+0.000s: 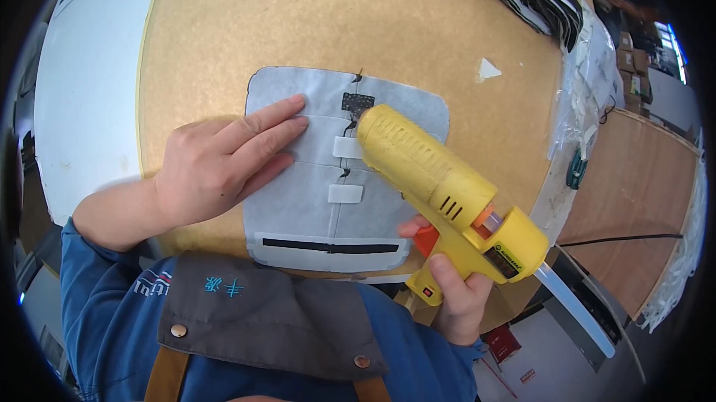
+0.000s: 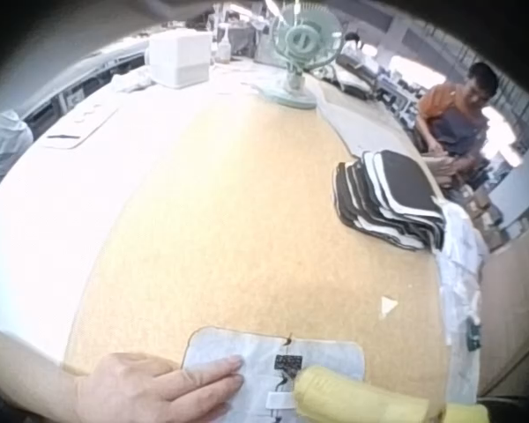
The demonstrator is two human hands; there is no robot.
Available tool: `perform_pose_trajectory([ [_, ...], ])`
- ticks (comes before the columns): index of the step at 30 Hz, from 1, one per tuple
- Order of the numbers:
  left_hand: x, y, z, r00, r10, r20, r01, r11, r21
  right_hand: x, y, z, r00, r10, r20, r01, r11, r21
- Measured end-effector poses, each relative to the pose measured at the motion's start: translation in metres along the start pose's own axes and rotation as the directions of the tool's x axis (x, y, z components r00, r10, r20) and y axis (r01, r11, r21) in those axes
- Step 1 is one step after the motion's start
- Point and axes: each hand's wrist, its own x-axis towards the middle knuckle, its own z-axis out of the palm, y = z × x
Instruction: Using a glue gun to attach reinforcement strips to leather wallet components in a workshop.
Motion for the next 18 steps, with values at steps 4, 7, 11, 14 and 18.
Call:
perform_pose_trajectory([
  [4, 0.0008, 0.0002, -0.0004, 1.000, 0.000, 0.005, 0.000, 1.000, -0.002, -0.0001, 0.0012, 0.0025, 1.000, -0.017, -0.023, 0.018, 0.999, 0.037],
  [7, 0.0004, 0.0009, -0.0004, 1.000, -0.007, 0.008, 0.007, 1.000, -0.008, 0.0017, 0.0015, 0.0040, 0.999, -0.036, -0.012, 0.037, 0.998, 0.057],
  [11, 0.0004, 0.0001, -0.0004, 1.000, -0.007, 0.006, 0.007, 1.000, -0.018, 0.0003, 0.0037, -0.0006, 1.000, -0.009, -0.025, 0.010, 0.999, 0.041],
  [14, 0.0001, 0.0006, -0.0004, 1.000, -0.008, 0.007, 0.008, 1.000, -0.021, 0.0020, 0.0051, 0.0009, 0.999, -0.028, -0.016, 0.029, 0.998, 0.056],
  [18, -0.0002, 0.0001, -0.0015, 1.000, -0.016, 0.019, 0.017, 1.000, -0.016, 0.0043, 0.0047, 0.0065, 0.999, -0.046, -0.025, 0.047, 0.997, 0.062],
])
